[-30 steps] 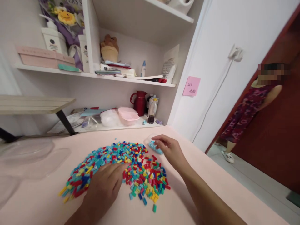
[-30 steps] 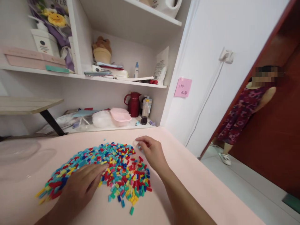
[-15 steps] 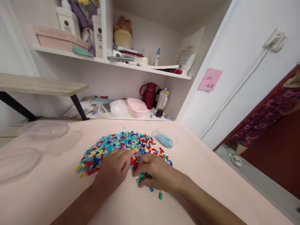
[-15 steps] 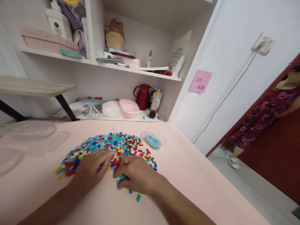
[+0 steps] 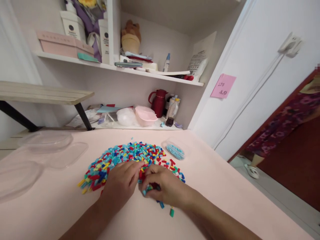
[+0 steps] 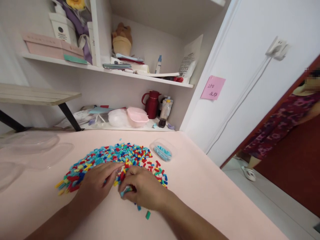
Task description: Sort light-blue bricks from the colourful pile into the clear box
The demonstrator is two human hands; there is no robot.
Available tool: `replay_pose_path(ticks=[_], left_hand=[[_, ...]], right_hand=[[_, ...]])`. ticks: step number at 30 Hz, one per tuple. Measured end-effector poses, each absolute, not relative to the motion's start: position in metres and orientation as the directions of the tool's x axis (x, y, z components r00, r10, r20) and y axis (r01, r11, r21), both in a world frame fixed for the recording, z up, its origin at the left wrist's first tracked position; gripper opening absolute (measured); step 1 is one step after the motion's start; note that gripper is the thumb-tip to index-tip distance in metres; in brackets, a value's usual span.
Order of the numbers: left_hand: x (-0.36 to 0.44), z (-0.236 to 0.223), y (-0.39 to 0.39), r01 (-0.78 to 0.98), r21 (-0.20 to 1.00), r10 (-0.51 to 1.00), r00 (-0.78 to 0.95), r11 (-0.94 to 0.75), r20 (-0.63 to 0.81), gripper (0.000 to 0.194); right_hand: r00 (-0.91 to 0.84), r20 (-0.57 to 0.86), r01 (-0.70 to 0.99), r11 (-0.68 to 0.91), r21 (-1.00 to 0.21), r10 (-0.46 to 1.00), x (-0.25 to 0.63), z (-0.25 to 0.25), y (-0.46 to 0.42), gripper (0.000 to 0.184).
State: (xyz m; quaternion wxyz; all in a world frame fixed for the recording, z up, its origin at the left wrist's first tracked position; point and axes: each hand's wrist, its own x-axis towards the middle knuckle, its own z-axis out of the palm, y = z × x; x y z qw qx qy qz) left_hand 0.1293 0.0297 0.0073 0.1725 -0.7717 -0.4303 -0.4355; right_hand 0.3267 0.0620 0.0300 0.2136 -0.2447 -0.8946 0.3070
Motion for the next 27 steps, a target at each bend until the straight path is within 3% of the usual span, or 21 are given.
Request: replay_pose_path(ticks=[2, 5, 7, 9, 14, 27], left_hand=[[0.128, 0.007, 0.030, 0.816, 0.094, 0.488, 0.244, -0.570, 0.838, 0.027], [0.128, 0.007, 0.028, 0.822, 0.099, 0.467, 0.216, -0.561, 0.858, 0.030], [0.129, 0.008, 0.026, 0.824, 0.097, 0.458, 0.208, -0.558, 0.864, 0.032], [0.130, 0.008, 0.025, 0.823, 0.089, 0.450, 0.214, -0.561, 0.867, 0.033], [0.132, 0.009, 0.027, 0.813, 0.075, 0.477, 0.261, -0.577, 0.839, 0.033], [0.129, 0.007, 0.030, 0.790, 0.054, 0.489, 0.322, -0.611, 0.810, 0.022]], right_hand=[[-0.711, 0.227, 0.241, 0.534, -0.810, 0.665, 0.324, 0.033, 0.063, 0.013], [-0.599, 0.103, 0.029, 0.150, -0.988, 0.794, 0.322, 0.036, 0.064, 0.018], [-0.556, 0.004, -0.100, -0.062, -0.993, 0.831, 0.320, 0.037, 0.065, 0.027], [-0.532, -0.061, -0.166, -0.175, -0.970, 0.845, 0.319, 0.037, 0.065, 0.031], [-0.532, -0.110, -0.259, -0.285, -0.923, 0.840, 0.316, 0.037, 0.066, 0.036], [-0.546, -0.104, -0.265, -0.289, -0.920, 0.831, 0.310, 0.029, 0.066, 0.041]])
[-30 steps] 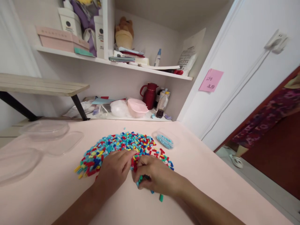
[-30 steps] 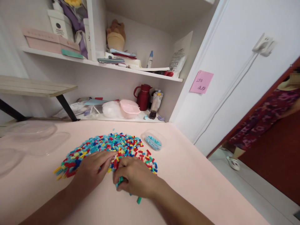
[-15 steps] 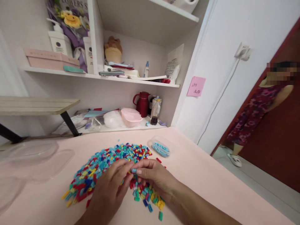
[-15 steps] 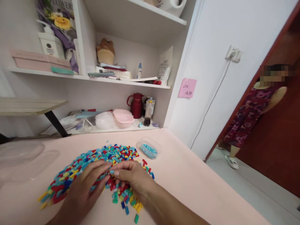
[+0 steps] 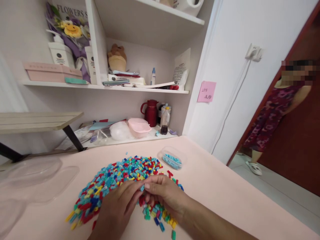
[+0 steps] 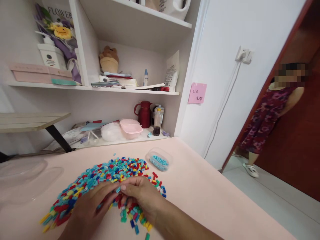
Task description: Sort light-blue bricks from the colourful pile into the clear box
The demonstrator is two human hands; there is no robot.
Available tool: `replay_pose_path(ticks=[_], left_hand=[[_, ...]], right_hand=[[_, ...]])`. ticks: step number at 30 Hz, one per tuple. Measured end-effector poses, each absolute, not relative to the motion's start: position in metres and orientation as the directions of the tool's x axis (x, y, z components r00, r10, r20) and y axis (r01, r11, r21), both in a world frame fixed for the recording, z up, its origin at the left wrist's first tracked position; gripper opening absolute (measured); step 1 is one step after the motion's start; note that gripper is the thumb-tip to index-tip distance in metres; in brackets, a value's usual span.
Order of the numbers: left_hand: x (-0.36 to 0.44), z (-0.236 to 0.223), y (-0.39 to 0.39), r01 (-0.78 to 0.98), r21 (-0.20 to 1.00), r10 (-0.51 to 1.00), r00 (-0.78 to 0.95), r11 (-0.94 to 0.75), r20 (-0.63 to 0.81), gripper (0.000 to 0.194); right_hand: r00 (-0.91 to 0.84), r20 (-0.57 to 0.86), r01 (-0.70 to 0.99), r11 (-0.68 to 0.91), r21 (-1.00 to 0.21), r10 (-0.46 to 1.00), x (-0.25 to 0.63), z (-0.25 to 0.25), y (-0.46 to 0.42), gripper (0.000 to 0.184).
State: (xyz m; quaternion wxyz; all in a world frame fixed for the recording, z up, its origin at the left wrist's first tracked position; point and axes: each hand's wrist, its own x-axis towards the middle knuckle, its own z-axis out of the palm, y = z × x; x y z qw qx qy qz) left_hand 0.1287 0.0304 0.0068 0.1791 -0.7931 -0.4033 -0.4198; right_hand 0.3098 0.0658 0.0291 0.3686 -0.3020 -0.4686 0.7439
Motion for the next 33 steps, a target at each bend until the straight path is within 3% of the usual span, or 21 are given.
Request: replay_pose_path(ticks=[21, 27, 33], left_hand=[[0.132, 0.013, 0.031, 0.768, 0.009, 0.434, 0.352, -0.640, 0.829, 0.030], [0.129, 0.004, 0.033, 0.810, 0.052, 0.485, 0.297, -0.584, 0.822, 0.028], [0.129, 0.002, 0.034, 0.815, 0.033, 0.443, 0.281, -0.579, 0.852, 0.023]], right_hand=[[-0.429, -0.059, -0.170, -0.145, -0.975, 0.901, 0.309, 0.028, 0.065, 0.039], [-0.388, -0.033, -0.147, -0.097, -0.984, 0.921, 0.310, 0.033, 0.066, 0.038], [-0.398, 0.033, -0.111, -0.013, -0.994, 0.917, 0.310, 0.027, 0.068, 0.035]])
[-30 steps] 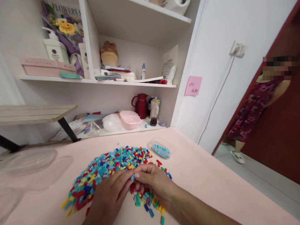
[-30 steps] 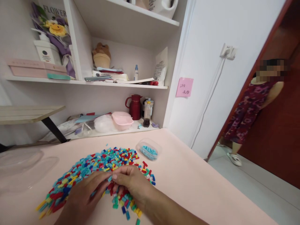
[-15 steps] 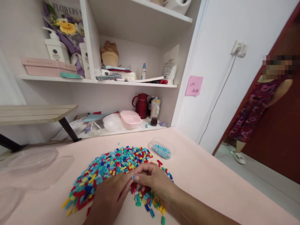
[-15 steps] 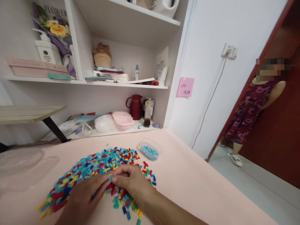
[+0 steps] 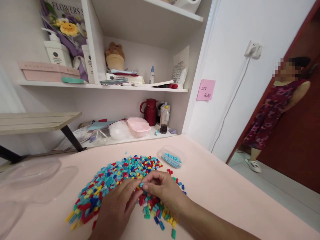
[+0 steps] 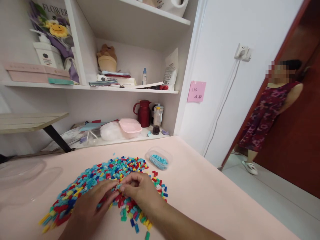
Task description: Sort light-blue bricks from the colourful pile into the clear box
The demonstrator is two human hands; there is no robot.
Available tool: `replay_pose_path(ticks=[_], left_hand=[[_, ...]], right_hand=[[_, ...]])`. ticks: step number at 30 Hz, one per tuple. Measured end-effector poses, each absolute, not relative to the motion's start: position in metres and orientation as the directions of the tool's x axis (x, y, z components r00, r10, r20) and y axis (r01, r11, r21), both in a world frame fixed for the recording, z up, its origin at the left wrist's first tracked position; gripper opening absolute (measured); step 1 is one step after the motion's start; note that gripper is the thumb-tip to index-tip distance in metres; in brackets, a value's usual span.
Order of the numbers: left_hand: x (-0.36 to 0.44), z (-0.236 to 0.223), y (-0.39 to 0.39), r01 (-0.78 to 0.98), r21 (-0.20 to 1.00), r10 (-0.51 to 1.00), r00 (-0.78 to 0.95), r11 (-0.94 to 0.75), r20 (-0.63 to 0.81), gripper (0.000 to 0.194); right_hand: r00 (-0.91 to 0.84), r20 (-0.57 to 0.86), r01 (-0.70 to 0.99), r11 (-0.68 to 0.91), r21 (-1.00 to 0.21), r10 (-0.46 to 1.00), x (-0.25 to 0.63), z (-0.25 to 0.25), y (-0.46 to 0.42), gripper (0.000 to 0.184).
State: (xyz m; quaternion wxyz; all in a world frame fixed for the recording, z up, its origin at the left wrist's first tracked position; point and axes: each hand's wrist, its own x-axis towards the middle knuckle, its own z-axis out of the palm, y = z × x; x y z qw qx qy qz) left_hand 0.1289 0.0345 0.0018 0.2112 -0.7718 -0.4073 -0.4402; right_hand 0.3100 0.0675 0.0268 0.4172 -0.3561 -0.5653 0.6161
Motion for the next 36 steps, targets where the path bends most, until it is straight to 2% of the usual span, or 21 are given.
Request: replay_pose_path(ticks=[4, 11, 21, 26, 36], left_hand=[[0.1312, 0.0069, 0.0323, 0.810, 0.020, 0.429, 0.290, -0.586, 0.855, 0.020], [0.1301, 0.0075, 0.0288, 0.791, 0.065, 0.478, 0.299, -0.608, 0.826, 0.019], [0.1326, 0.0082, 0.0292, 0.801, -0.001, 0.391, 0.294, -0.599, 0.872, 0.014], [0.1344, 0.0093, 0.0280, 0.807, 0.031, 0.421, 0.274, -0.590, 0.865, 0.011], [0.1382, 0.0093, 0.0271, 0.808, 0.087, 0.483, 0.259, -0.583, 0.836, 0.010]], right_hand=[[-0.420, 0.080, -0.096, 0.043, -0.994, 0.904, 0.3099, 0.0202, 0.0691, 0.035], [-0.433, 0.141, -0.053, 0.131, -0.990, 0.890, 0.3126, 0.0217, 0.0677, 0.026], [-0.455, 0.119, -0.063, 0.101, -0.993, 0.882, 0.3114, 0.0214, 0.0669, 0.031], [-0.485, 0.126, -0.093, 0.092, -0.991, 0.865, 0.3120, 0.0199, 0.0655, 0.032], [-0.426, 0.164, -0.040, 0.162, -0.986, 0.890, 0.3105, 0.0264, 0.0617, 0.018]])
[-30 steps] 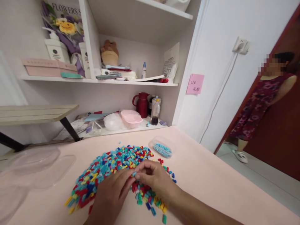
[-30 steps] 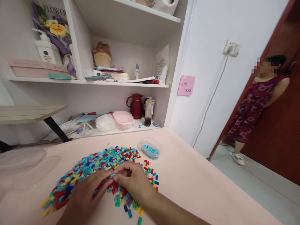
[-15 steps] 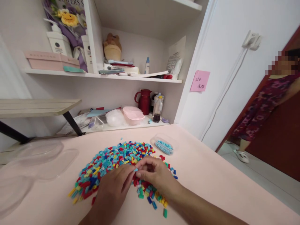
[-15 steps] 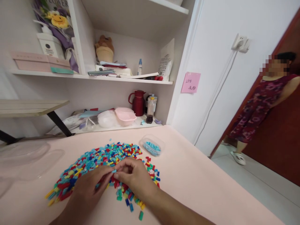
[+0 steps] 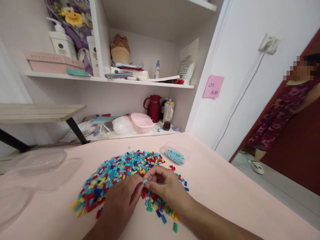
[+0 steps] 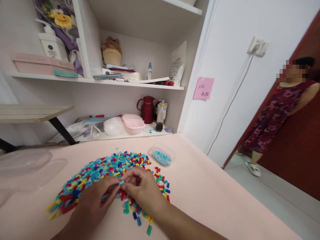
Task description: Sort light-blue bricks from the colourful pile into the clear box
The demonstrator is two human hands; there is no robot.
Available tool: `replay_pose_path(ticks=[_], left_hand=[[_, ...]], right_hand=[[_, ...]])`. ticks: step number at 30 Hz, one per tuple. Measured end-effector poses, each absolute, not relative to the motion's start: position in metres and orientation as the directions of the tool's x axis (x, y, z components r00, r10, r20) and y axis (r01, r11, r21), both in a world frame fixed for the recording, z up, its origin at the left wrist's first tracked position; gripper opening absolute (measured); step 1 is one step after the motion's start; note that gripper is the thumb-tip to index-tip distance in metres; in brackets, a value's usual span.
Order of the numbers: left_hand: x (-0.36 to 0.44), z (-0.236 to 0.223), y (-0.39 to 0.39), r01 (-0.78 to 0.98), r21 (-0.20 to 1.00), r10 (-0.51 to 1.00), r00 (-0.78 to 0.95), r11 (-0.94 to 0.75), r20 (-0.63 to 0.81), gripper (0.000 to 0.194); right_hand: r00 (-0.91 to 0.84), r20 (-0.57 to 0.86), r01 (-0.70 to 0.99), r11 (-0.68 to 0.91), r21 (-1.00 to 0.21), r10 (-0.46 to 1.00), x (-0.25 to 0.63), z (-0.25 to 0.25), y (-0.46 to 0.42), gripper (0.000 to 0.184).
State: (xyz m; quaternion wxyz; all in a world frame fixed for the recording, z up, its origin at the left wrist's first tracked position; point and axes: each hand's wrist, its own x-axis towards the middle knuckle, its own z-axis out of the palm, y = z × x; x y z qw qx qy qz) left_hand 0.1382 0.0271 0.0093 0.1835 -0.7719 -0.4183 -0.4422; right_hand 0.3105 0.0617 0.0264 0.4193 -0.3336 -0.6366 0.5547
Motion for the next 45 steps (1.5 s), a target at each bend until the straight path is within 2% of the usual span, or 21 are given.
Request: replay_pose_path(ticks=[4, 13, 17, 23, 29, 36, 45], left_hand=[[0.137, 0.009, 0.028, 0.810, 0.133, 0.534, 0.245, -0.572, 0.809, 0.010], [0.138, 0.011, 0.026, 0.799, 0.139, 0.522, 0.240, -0.585, 0.819, 0.011], [0.136, 0.010, 0.027, 0.799, 0.192, 0.555, 0.203, -0.570, 0.807, 0.013], [0.137, 0.011, 0.029, 0.797, 0.166, 0.530, 0.215, -0.580, 0.821, 0.015], [0.140, 0.010, 0.028, 0.777, 0.200, 0.508, 0.173, -0.597, 0.844, 0.012], [0.140, 0.010, 0.026, 0.739, 0.300, 0.579, 0.148, -0.604, 0.802, 0.010], [0.141, 0.007, 0.027, 0.739, 0.317, 0.592, 0.136, -0.595, 0.794, 0.010]], right_hand=[[-0.417, 0.183, -0.027, 0.189, -0.982, 0.891, 0.311, 0.025, 0.063, 0.014], [-0.338, 0.247, 0.035, 0.275, -0.961, 0.908, 0.311, 0.030, 0.061, 0.008], [-0.318, 0.338, 0.120, 0.391, -0.913, 0.886, 0.312, 0.037, 0.058, 0.009], [-0.323, 0.424, 0.209, 0.500, -0.840, 0.846, 0.313, 0.035, 0.057, 0.011], [-0.337, 0.476, 0.244, 0.563, -0.789, 0.812, 0.314, 0.032, 0.057, 0.010], [-0.394, 0.564, 0.317, 0.683, -0.658, 0.726, 0.316, 0.031, 0.055, 0.016], [-0.432, 0.572, 0.346, 0.714, -0.608, 0.697, 0.316, 0.031, 0.055, 0.012]])
